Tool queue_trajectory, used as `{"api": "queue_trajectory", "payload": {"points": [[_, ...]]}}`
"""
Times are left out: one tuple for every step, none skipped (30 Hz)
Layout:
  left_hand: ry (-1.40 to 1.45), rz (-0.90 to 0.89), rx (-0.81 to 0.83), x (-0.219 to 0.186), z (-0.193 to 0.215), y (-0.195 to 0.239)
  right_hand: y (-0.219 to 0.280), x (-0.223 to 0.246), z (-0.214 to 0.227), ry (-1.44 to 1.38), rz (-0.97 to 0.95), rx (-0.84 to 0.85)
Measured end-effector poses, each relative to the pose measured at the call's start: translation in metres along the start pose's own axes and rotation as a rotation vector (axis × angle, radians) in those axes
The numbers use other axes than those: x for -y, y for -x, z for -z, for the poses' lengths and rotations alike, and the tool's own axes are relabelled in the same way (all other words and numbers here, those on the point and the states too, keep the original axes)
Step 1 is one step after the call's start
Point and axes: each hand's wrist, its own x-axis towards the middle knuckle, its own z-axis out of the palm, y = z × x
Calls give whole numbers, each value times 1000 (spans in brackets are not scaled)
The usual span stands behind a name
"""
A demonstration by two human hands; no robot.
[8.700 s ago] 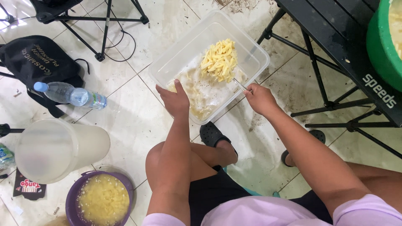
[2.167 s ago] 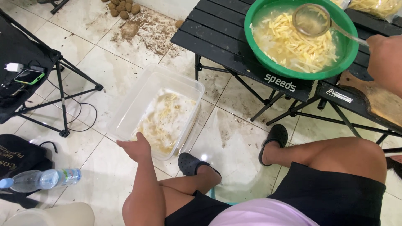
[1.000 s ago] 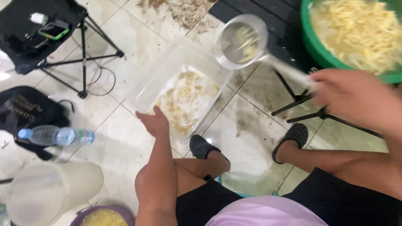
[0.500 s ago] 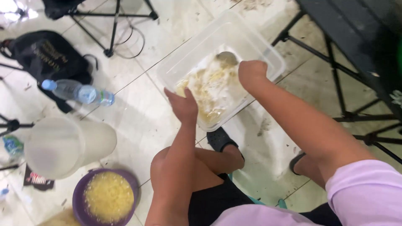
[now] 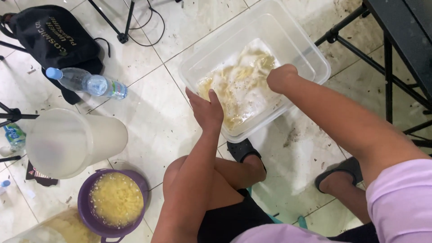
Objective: The person places sliced potatoes into a ziplock bag, uses a manual vacuum sealer to remove air, and then transfers more sliced potatoes from a water-filled container into a green basin using a strainer.
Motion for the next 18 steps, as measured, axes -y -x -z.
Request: {"api": "queue_trajectory", "payload": {"points": [[4,4,8,-3,1,0,10,1,8,-33,15,25],[5,6,5,-1,1,-2,17,5,20,-30,17,23],[17,-15,5,1,0,-2,24,9,30,-57,65,25],[28,-38,11,2,-2,-2,32,11,39,-86,107,31],[29,-38,14,3,-3,-2,35,19,42,-87,105,33],[26,-40,8,4,-3,-2,37,26,46,-120,122,45],[23,-42,2,4,-3,-2,40,34,51,-152,140,58],[24,-43,1,5,-3,-3,45,38,54,-151,139,55],[25,-52,3,6,-4,-4,50,42,58,-157,159,80],[25,-58,5,8,-5,-4,55,47,61,-164,182,105],[25,-57,2,7,-5,-5,55,47,61,-162,183,104],[37,-55,3,6,-4,-4,56,49,61,-182,198,100],[49,-52,4,6,-3,-3,56,51,60,-201,212,95],[47,-48,3,6,-3,-3,56,51,57,-201,216,97],[65,-49,3,5,-2,-2,57,51,54,-232,234,90],[86,-52,4,3,-3,-2,58,50,52,-263,248,82],[86,-50,3,5,-2,-2,55,47,46,-262,249,83],[75,-50,0,5,-3,-3,52,44,40,-274,248,85]]}}
